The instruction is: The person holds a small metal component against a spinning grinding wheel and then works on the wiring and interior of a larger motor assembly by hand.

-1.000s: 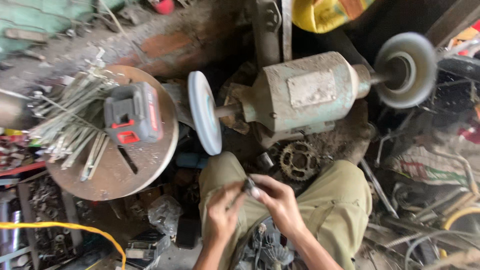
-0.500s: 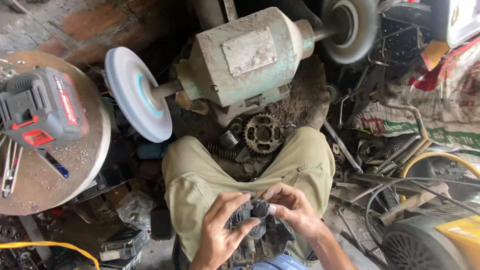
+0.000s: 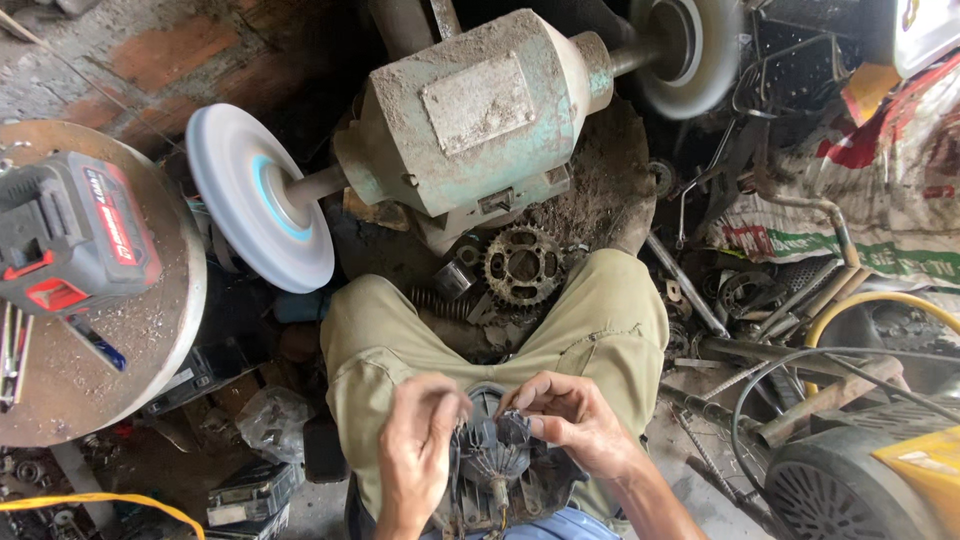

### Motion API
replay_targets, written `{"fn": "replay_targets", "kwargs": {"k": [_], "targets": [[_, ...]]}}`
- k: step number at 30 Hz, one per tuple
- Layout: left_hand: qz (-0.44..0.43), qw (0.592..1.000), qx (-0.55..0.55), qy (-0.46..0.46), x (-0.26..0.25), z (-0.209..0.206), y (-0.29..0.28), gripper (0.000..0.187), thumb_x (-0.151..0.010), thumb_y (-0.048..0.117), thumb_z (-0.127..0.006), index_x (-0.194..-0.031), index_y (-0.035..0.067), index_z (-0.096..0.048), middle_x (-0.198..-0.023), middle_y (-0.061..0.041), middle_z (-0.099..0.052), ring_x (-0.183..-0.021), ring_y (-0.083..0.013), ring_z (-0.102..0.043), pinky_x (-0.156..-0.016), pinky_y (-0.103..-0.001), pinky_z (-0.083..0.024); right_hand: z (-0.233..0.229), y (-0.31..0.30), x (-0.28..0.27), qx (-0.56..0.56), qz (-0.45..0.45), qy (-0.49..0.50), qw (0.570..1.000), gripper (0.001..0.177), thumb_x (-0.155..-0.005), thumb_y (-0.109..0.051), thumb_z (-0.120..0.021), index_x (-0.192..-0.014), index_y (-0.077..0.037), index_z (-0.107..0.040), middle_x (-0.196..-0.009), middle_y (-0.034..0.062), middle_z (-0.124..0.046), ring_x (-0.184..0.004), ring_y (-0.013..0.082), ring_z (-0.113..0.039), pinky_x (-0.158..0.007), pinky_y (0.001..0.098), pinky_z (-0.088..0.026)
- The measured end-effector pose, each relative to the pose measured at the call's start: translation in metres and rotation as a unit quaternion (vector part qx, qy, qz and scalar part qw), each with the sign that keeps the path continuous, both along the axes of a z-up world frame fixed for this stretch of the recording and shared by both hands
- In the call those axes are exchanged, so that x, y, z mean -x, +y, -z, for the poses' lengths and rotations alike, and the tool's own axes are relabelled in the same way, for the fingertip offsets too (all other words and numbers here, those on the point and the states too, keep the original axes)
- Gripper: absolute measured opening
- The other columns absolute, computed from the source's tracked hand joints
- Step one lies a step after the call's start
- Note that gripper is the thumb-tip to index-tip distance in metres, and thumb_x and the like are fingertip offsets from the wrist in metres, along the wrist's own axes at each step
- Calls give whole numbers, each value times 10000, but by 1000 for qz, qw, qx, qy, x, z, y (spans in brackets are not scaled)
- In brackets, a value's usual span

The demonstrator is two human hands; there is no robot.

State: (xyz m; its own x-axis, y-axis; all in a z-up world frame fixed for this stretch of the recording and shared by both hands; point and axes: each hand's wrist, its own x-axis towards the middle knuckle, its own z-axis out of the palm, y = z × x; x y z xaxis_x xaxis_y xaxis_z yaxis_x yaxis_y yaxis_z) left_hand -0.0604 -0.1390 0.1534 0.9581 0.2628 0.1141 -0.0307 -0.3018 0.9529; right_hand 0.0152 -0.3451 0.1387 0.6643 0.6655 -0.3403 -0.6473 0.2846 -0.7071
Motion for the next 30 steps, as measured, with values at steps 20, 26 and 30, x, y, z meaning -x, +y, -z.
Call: {"fn": "replay_targets", "kwargs": {"k": [20, 26, 30], "targets": [[264, 933, -76, 235, -4, 17, 1, 414, -857, 235, -806, -1218, 88, -664, -1139, -62, -785, -1071, -196, -750, -946, -315, -582, 33, -19, 10, 110, -122, -448, 879, 208, -982, 11, -633, -1173, 10, -552, -1162, 167, -658, -1082, 312, -692, -934, 388, -605], [294, 912, -268, 100, 3, 38, -8, 413, -840, 179, -819, -1212, 57, -689, -1248, -77, -728, -1179, -281, -635, -991, -433, -484, 35, -38, 23, 268, -112, -483, 826, 380, -990, -152, -634, -1340, -24, -555, -1401, 189, -570, -1317, 339, -543, -1117, 487, -464], [301, 918, -249, 66, 3, 40, -8, 326, -837, 196, -838, -1117, 66, -734, -1205, -36, -761, -1211, -290, -632, -988, -452, -480, 31, -49, 33, 286, -87, -380, 875, 327, -1037, -271, -565, -1284, -61, -601, -1369, 149, -598, -1288, 299, -559, -1089, 442, -452]]}}
